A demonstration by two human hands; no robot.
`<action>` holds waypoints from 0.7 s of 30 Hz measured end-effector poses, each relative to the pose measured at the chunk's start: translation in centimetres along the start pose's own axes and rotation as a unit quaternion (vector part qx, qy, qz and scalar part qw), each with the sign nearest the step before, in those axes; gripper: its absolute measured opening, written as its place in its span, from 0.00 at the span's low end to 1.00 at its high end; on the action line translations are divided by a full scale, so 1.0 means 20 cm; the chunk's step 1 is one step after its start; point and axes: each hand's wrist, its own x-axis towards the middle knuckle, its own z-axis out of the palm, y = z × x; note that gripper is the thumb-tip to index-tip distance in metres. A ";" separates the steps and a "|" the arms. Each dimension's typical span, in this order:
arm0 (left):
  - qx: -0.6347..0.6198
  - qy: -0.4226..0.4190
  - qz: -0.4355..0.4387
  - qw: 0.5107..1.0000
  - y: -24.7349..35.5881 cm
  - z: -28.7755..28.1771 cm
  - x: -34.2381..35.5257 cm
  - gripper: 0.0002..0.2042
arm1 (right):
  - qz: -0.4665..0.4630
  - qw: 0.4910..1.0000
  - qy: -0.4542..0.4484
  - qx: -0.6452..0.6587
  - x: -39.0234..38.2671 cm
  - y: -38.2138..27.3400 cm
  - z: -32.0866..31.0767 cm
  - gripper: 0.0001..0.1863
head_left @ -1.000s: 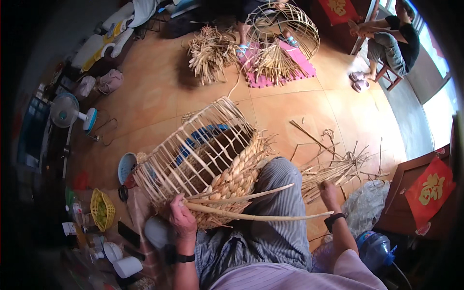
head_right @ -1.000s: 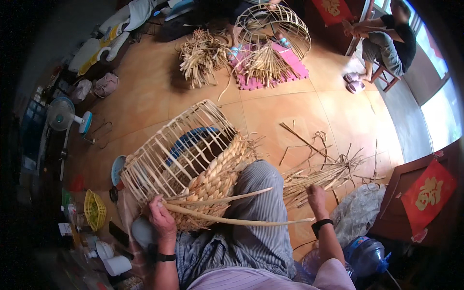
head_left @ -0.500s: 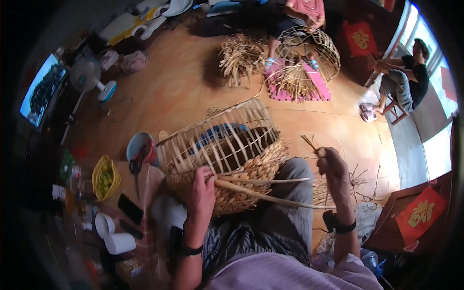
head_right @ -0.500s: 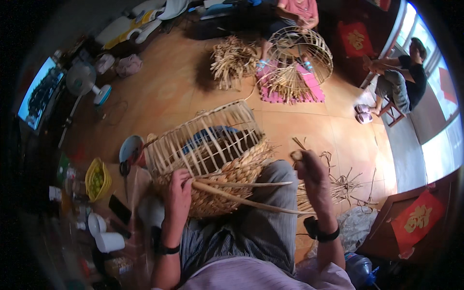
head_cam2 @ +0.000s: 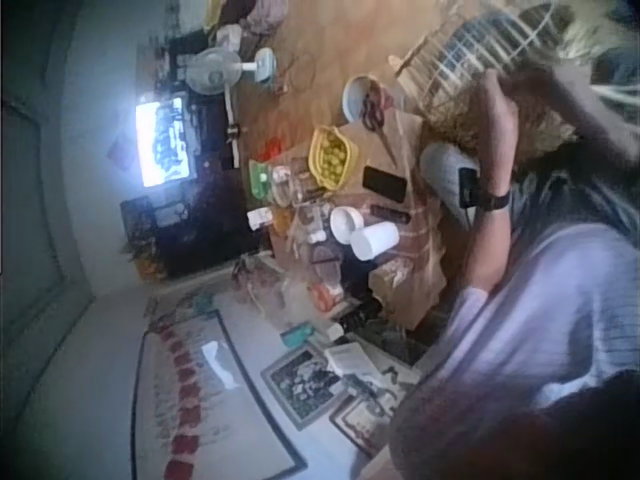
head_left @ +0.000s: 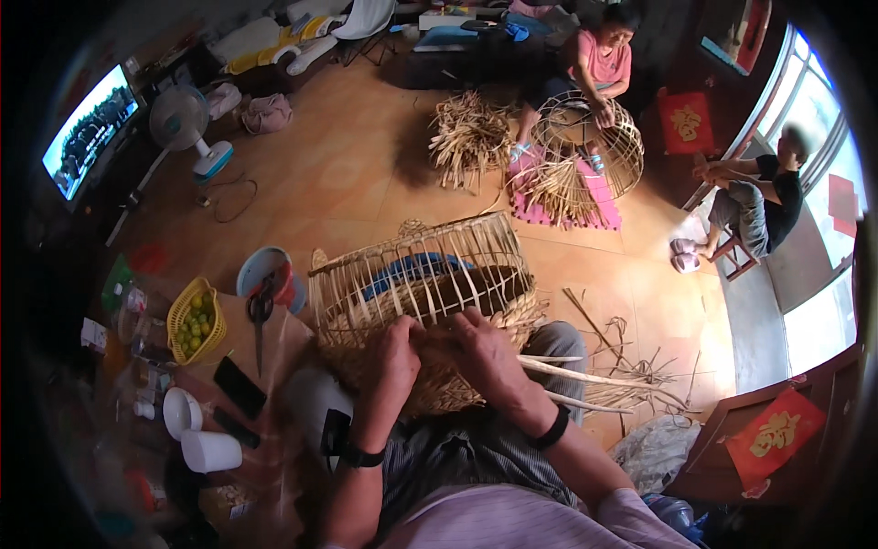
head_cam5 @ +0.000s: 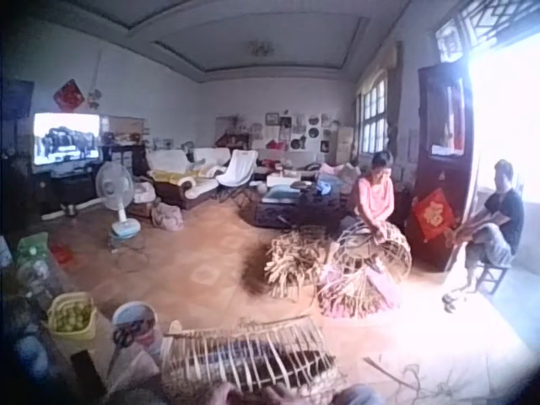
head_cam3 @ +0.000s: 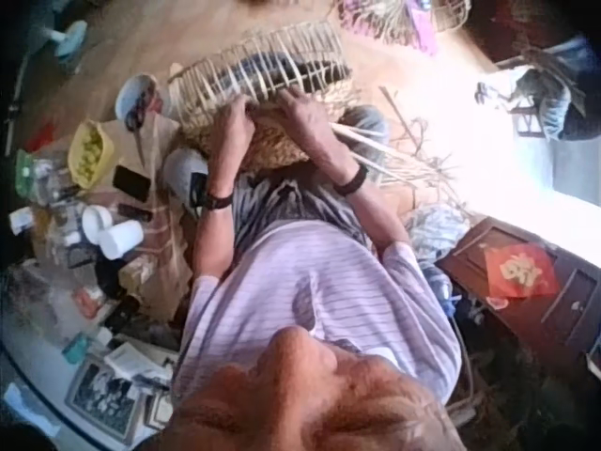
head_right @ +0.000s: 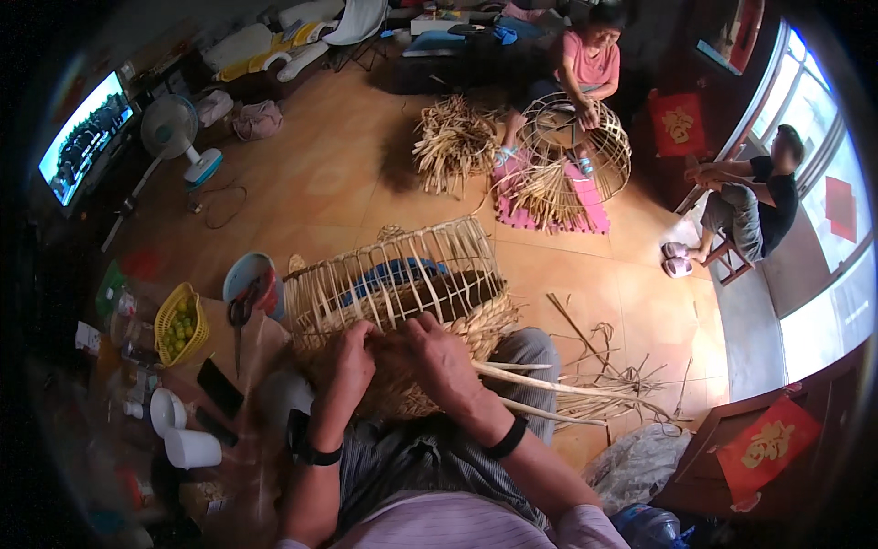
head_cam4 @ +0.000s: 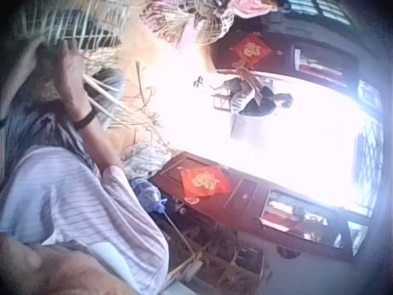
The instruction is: The recorder is weaving a basket using long strips of wood or bamboo.
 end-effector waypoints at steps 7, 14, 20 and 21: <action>0.055 -0.004 0.004 0.998 -0.06 0.07 -0.02 0.15 | -0.042 0.995 -0.002 -0.085 0.00 -0.02 0.08 0.13; 0.064 0.051 0.037 0.996 -0.01 0.10 -0.03 0.10 | -0.035 0.993 -0.028 -0.105 0.09 -0.06 0.10 0.11; -0.045 0.038 0.008 0.998 0.05 0.01 -0.03 0.07 | -0.082 0.996 0.000 -0.043 0.07 -0.06 0.09 0.13; -0.011 0.014 -0.023 1.000 0.09 -0.02 -0.03 0.09 | -0.094 0.995 0.009 -0.032 0.07 -0.04 0.08 0.12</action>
